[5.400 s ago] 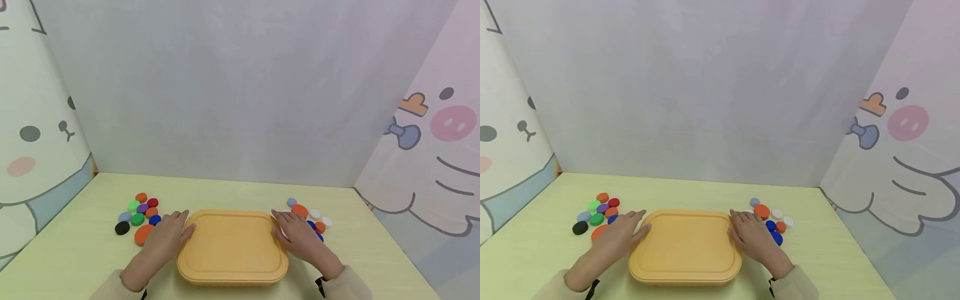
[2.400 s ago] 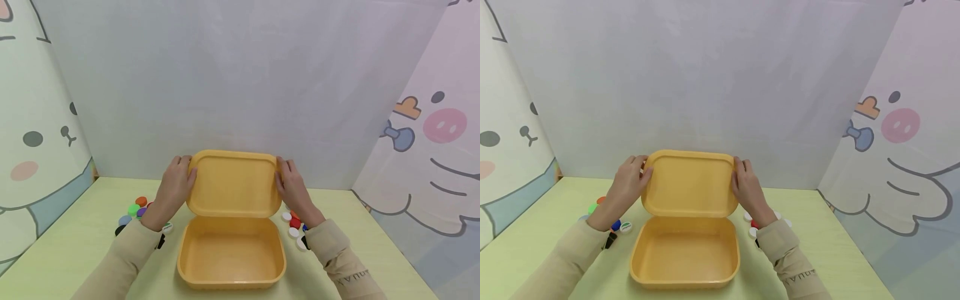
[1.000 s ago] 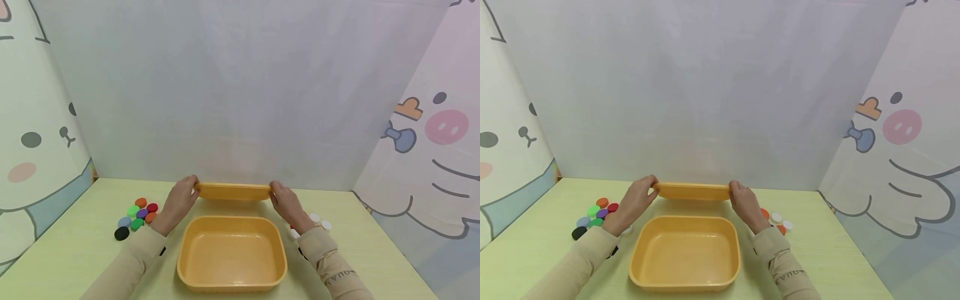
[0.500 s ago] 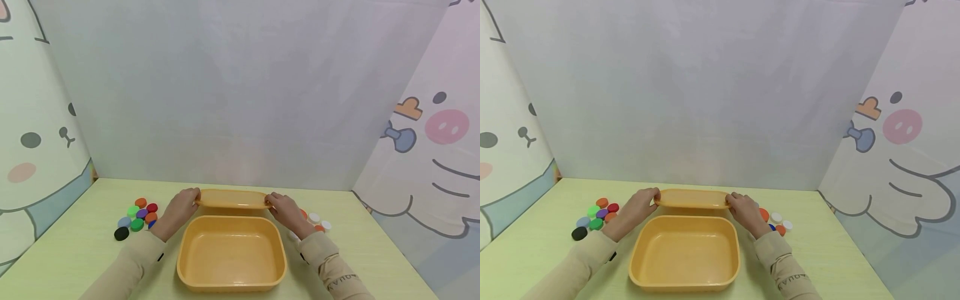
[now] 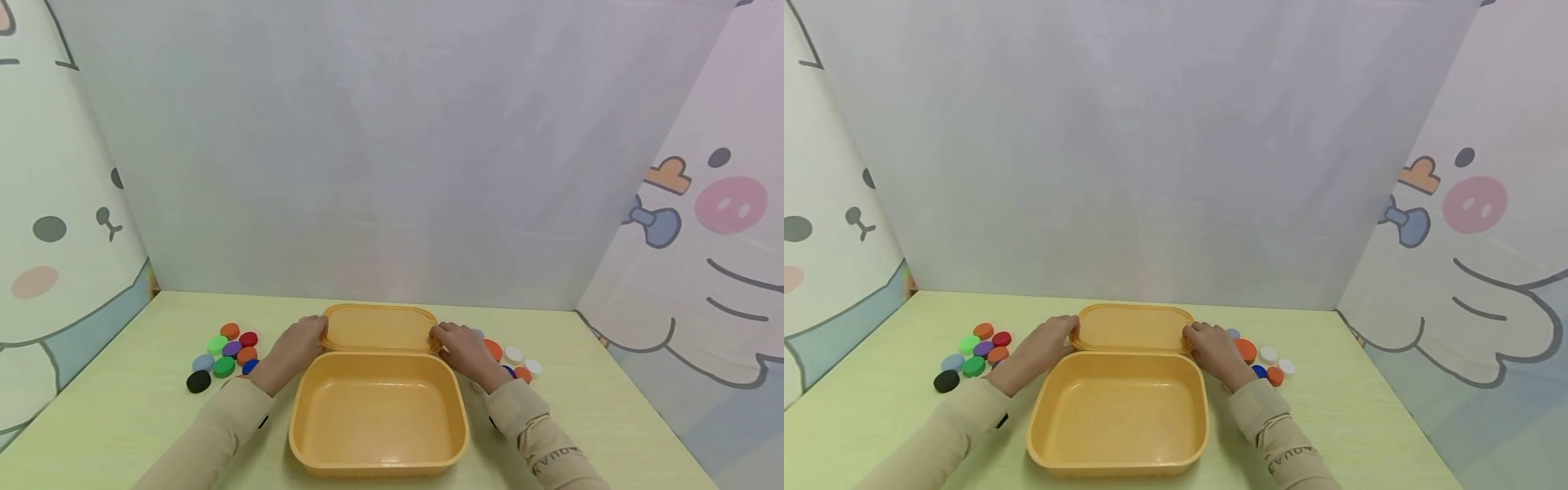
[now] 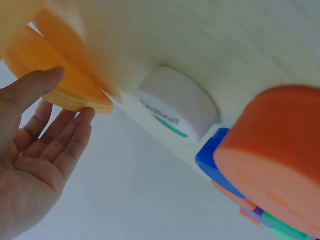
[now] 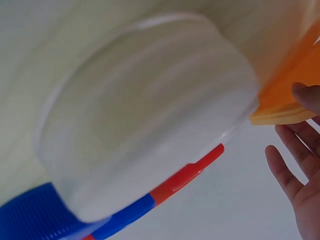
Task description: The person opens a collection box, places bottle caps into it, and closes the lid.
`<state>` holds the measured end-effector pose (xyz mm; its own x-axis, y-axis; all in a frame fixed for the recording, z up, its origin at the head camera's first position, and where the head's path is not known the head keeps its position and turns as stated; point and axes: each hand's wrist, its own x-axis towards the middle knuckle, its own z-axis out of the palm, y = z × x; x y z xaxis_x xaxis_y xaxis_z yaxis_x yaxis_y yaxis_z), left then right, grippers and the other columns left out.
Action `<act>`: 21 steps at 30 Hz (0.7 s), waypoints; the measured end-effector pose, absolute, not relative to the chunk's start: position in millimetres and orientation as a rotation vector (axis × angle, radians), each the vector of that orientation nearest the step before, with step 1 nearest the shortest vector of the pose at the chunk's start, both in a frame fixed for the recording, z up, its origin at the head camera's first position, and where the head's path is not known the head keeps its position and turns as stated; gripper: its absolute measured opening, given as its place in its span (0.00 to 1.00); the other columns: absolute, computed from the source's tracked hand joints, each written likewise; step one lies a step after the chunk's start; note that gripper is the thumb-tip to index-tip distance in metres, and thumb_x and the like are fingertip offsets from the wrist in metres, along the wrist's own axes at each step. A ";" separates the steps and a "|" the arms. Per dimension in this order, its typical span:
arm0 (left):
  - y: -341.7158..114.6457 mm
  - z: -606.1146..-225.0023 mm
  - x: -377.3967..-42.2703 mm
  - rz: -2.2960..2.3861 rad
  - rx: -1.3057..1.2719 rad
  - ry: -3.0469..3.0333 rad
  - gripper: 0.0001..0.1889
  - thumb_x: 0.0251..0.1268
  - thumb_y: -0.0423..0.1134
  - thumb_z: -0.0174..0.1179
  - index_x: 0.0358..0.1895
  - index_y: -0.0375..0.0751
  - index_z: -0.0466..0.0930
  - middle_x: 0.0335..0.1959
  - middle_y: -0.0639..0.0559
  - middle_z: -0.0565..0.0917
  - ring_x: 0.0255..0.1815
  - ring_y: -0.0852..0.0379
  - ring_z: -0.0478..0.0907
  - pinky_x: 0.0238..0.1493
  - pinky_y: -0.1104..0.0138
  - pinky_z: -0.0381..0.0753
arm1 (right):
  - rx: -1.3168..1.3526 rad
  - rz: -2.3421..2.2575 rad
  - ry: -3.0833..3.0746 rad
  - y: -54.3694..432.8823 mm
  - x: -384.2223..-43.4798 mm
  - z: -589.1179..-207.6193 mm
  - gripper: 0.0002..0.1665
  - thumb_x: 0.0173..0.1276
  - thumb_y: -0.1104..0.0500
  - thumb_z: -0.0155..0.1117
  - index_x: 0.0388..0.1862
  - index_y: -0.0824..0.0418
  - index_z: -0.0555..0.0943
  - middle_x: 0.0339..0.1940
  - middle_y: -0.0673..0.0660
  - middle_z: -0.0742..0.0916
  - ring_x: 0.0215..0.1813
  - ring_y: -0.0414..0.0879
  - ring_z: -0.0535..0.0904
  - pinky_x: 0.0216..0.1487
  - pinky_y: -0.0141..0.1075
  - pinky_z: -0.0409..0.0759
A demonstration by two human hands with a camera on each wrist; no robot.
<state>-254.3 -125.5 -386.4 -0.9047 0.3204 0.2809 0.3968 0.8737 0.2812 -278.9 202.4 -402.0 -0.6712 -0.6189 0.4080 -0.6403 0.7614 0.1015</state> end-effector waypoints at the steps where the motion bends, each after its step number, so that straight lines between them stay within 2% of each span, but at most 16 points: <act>1: -125.5 -386.8 -254.6 -0.483 -0.556 -2.824 0.07 0.54 0.29 0.60 0.27 0.39 0.69 0.21 0.52 0.69 0.21 0.57 0.65 0.23 0.69 0.68 | 0.956 0.071 -2.546 202.5 -278.7 -402.2 0.13 0.51 0.60 0.71 0.32 0.53 0.75 0.28 0.47 0.79 0.26 0.40 0.72 0.26 0.30 0.72; 6: -126.4 -388.5 -255.3 -0.457 -0.596 -2.862 0.08 0.56 0.31 0.59 0.24 0.41 0.70 0.20 0.53 0.68 0.23 0.57 0.65 0.26 0.69 0.68 | 0.985 0.082 -2.579 202.6 -278.2 -404.4 0.13 0.52 0.59 0.71 0.27 0.53 0.73 0.25 0.46 0.77 0.26 0.39 0.70 0.28 0.30 0.71; 15: -132.5 -397.9 -256.6 -0.408 -0.723 -2.840 0.11 0.56 0.27 0.56 0.20 0.45 0.71 0.20 0.56 0.67 0.22 0.60 0.62 0.24 0.72 0.65 | 1.067 0.042 -2.614 201.5 -276.8 -407.3 0.06 0.60 0.58 0.63 0.29 0.53 0.74 0.27 0.47 0.78 0.28 0.38 0.69 0.27 0.29 0.68; 21: -135.2 -399.0 -256.3 -0.355 -0.790 -2.825 0.13 0.55 0.27 0.57 0.20 0.48 0.71 0.20 0.57 0.67 0.22 0.60 0.62 0.23 0.73 0.65 | 1.090 0.030 -2.622 202.3 -278.2 -407.8 0.04 0.59 0.58 0.64 0.29 0.53 0.77 0.29 0.47 0.81 0.30 0.40 0.73 0.28 0.29 0.71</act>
